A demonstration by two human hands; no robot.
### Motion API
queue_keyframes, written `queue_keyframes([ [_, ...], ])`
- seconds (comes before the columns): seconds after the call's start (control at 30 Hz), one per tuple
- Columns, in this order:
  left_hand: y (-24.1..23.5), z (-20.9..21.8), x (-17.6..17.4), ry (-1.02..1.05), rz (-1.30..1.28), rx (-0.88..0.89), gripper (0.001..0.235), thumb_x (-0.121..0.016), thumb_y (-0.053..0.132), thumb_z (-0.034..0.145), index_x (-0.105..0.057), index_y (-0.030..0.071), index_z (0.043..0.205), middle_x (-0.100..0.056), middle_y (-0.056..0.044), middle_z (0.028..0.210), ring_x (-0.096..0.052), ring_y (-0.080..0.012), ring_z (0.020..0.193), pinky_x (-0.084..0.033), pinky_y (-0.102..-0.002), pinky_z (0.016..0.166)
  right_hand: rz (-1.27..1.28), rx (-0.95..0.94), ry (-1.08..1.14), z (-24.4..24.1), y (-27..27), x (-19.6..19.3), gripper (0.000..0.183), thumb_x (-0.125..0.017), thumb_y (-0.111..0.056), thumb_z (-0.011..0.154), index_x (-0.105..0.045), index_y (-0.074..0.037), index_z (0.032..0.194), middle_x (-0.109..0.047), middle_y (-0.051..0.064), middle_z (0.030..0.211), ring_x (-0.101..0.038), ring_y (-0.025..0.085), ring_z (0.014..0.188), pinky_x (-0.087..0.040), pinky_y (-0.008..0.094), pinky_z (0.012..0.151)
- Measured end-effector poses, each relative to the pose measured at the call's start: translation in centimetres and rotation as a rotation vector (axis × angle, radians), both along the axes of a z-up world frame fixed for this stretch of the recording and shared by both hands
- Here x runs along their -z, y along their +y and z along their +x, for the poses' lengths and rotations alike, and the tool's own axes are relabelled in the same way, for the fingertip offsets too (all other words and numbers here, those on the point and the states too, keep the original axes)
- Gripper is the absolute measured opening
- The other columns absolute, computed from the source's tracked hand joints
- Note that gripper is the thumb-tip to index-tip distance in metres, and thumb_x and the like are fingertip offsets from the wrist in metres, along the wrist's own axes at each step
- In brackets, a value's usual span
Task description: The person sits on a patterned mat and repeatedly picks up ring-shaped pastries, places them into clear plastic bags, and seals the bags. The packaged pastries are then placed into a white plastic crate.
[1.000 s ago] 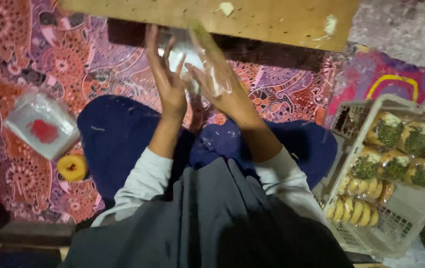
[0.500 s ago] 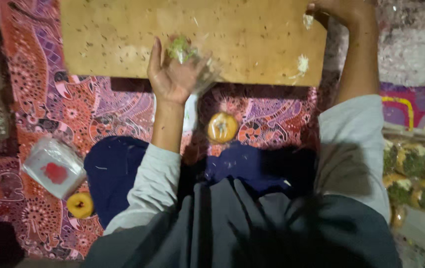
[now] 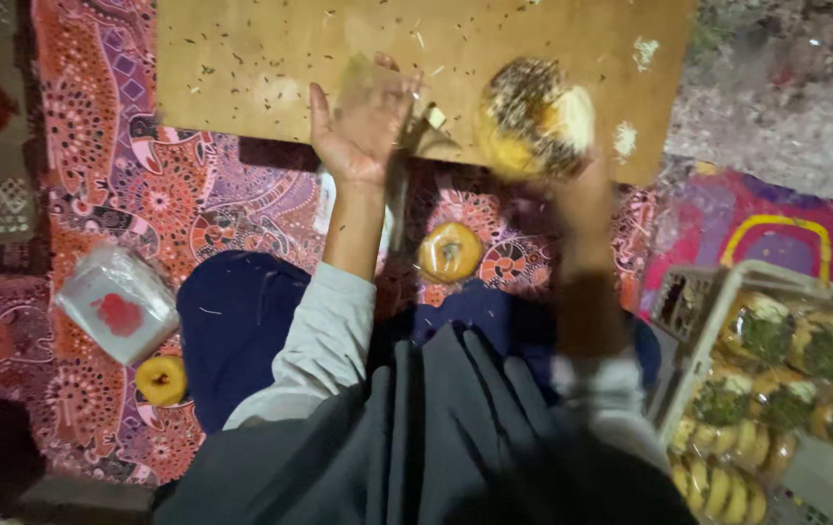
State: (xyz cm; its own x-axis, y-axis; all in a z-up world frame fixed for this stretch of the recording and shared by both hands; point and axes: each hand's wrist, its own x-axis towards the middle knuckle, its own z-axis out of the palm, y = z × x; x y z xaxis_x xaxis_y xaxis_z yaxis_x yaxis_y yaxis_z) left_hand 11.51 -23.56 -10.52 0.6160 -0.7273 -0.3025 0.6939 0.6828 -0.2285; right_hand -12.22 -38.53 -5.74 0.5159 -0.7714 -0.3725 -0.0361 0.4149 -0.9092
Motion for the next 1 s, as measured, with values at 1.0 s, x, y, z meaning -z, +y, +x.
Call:
queue_keyframes([
  [1.0,14.9,-3.4,-3.3,-0.519,0.387,-0.188,0.033,-0.067,0.030,0.103,-0.057,0.006,0.124,-0.058,-0.017,0.136,-0.059,-0.0314,0.130,-0.051,-0.058,0.110,-1.077,-0.265,0.041,3.0,22.9,-9.5,0.078,-0.084,-0.002,0.065,-0.061,-0.007,0.139,-0.057,0.014,0.149,-0.057,0.031,0.141,-0.047,0.041,0.122],
])
